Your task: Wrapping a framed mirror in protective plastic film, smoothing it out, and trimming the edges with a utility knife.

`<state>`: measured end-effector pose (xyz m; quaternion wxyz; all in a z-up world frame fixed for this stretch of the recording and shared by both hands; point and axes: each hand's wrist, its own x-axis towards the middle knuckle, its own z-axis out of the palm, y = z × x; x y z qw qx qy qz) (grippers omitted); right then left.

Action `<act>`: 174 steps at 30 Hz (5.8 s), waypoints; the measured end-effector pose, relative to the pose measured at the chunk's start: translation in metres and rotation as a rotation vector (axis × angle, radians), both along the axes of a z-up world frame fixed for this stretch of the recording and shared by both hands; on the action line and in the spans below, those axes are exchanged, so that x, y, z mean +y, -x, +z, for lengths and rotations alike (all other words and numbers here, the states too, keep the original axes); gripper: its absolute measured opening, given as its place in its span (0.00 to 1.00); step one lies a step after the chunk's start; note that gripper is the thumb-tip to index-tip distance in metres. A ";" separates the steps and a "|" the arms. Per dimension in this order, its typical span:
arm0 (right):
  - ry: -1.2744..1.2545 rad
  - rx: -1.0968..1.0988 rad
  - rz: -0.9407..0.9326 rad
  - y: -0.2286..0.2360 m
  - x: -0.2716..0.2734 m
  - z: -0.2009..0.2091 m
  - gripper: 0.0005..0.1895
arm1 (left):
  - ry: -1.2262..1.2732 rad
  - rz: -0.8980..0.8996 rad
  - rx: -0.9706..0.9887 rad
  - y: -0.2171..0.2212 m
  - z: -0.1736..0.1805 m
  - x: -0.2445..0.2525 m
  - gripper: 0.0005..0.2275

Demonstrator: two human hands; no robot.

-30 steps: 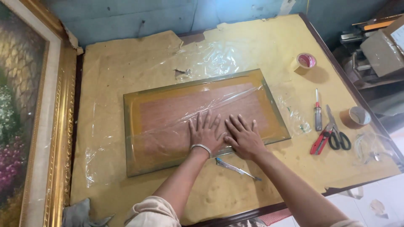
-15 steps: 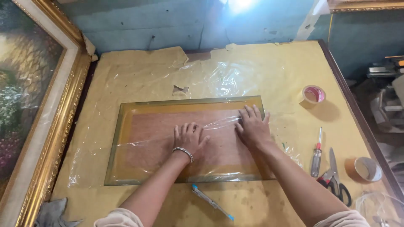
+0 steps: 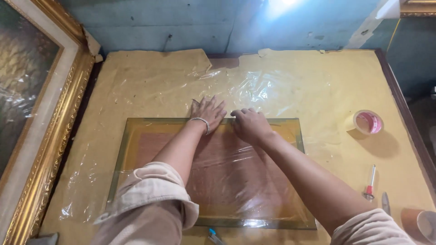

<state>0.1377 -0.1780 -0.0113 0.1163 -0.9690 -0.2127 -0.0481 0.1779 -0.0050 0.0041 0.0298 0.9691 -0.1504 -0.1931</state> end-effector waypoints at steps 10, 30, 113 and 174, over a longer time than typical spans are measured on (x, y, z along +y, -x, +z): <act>-0.209 0.585 -0.191 0.003 0.017 0.054 0.20 | -0.029 0.009 0.102 0.010 0.035 -0.004 0.22; 0.117 0.188 -0.369 -0.104 -0.138 0.025 0.27 | 0.051 -0.336 -0.002 0.000 0.042 -0.109 0.26; 0.107 0.051 -0.123 0.171 0.197 0.047 0.20 | -0.024 -0.043 -0.319 0.171 -0.021 0.329 0.26; 0.160 0.183 -0.066 0.047 0.295 0.042 0.24 | 1.446 1.461 0.230 -0.030 -0.089 0.354 0.09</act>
